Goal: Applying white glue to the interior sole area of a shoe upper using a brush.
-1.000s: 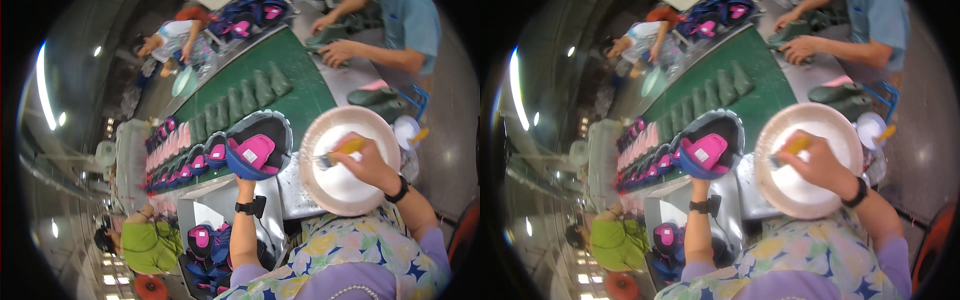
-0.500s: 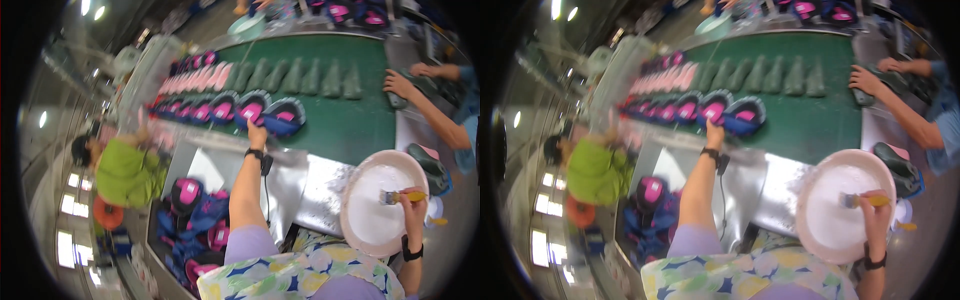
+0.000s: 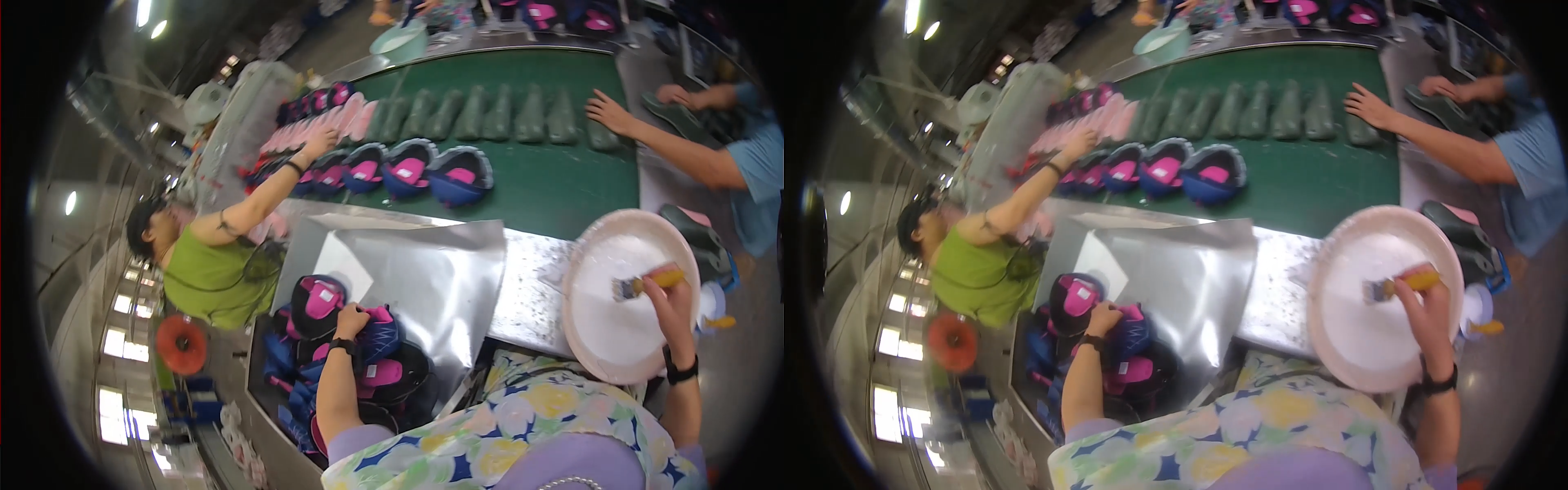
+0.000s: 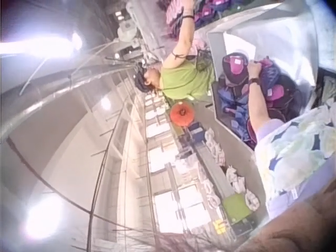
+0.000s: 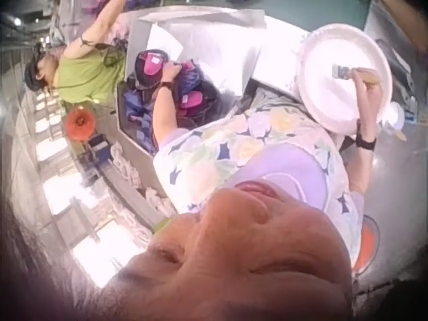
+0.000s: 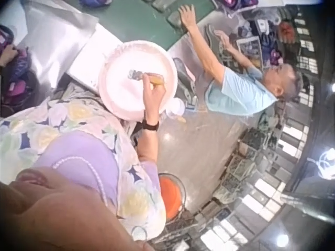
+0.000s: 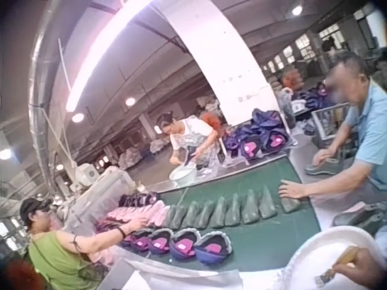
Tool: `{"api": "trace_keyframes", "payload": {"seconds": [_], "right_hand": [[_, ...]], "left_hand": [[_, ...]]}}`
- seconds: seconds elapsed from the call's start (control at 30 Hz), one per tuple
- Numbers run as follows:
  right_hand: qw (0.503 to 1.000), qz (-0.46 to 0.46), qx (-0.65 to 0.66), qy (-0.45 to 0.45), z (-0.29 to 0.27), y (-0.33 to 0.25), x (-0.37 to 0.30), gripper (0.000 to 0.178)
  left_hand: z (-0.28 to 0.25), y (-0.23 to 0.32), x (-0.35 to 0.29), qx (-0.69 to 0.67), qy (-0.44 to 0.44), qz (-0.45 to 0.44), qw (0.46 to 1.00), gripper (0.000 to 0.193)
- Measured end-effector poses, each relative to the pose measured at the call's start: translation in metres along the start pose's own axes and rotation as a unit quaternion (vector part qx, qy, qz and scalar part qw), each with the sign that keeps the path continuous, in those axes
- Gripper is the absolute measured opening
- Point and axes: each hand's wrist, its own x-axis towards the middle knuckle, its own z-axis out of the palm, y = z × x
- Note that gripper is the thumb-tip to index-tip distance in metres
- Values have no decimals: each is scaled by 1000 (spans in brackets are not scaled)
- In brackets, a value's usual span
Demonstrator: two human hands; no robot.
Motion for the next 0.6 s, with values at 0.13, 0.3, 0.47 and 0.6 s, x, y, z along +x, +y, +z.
{"api": "trace_keyframes", "payload": {"seconds": [0.13, 0.3, 0.47, 0.6], "right_hand": [[995, -48, -91, -14, 5, -17, 8, 10], [991, -52, -124, -5, 24, -16, 22, 17], [971, -86, -150, -163, 46, -17, 13, 16], [922, -114, -304, -213, 16, -1, 16, 19]], "left_hand": [[-38, 154, -4, -58, 50, 203, 976, 22], [-77, 255, -25, -215, 105, 317, 918, 34], [-93, 325, -4, -434, 3, 375, 819, 39], [-89, 333, -25, -391, 5, 426, 816, 40]]}}
